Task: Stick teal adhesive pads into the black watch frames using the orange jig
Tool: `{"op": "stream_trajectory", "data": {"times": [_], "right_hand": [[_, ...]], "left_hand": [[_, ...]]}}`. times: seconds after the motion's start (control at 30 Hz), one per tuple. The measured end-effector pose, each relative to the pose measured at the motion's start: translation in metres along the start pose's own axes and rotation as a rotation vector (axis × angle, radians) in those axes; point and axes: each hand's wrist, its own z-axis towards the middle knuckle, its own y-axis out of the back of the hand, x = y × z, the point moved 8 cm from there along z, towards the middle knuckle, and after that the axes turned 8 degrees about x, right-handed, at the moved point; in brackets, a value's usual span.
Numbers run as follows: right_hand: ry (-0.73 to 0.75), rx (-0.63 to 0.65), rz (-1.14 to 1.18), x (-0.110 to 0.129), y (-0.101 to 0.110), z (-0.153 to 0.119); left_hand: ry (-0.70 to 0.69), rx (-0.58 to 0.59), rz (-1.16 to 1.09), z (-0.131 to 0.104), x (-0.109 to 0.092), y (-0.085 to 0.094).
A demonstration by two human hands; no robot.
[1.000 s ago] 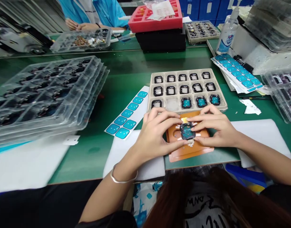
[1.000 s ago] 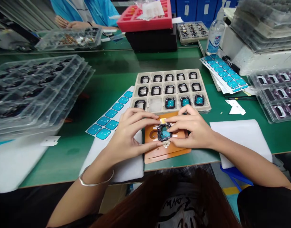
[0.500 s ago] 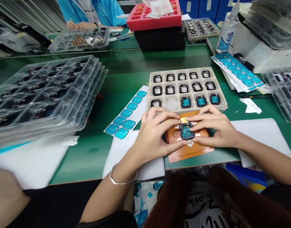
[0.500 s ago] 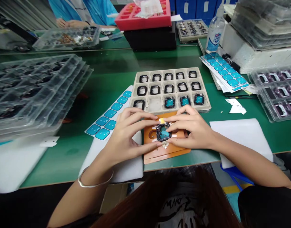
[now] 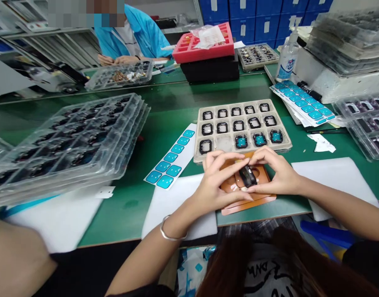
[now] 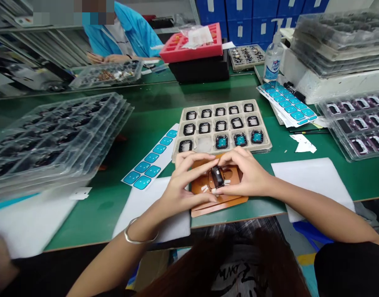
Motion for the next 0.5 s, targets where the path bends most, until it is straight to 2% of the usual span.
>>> {"op": "stream_trajectory", "data": {"times": [0.1,0.2,0.33,0.5], "right_hand": [[-0.055,0.087,0.450,-0.010,-0.010,0.000],[-0.055,0.210,0.762,-0.011,-0.020,-0.001],[-0.076,0.302,0.886,-0.010,-0.026,-0.001],[-0.086,0.291,0.844,-0.013,-0.026,-0.001]], "left_hand": [[-0.048,0.021,0.062,0.000,-0.008,-0.003],[-0.100,-0.090,0.155,-0.002,-0.013,0.005],[-0.174,-0.228,0.228,-0.006,-0.017,0.014],[-0.192,-0.308,0.233,-0.009,-0.021,0.022]]}}
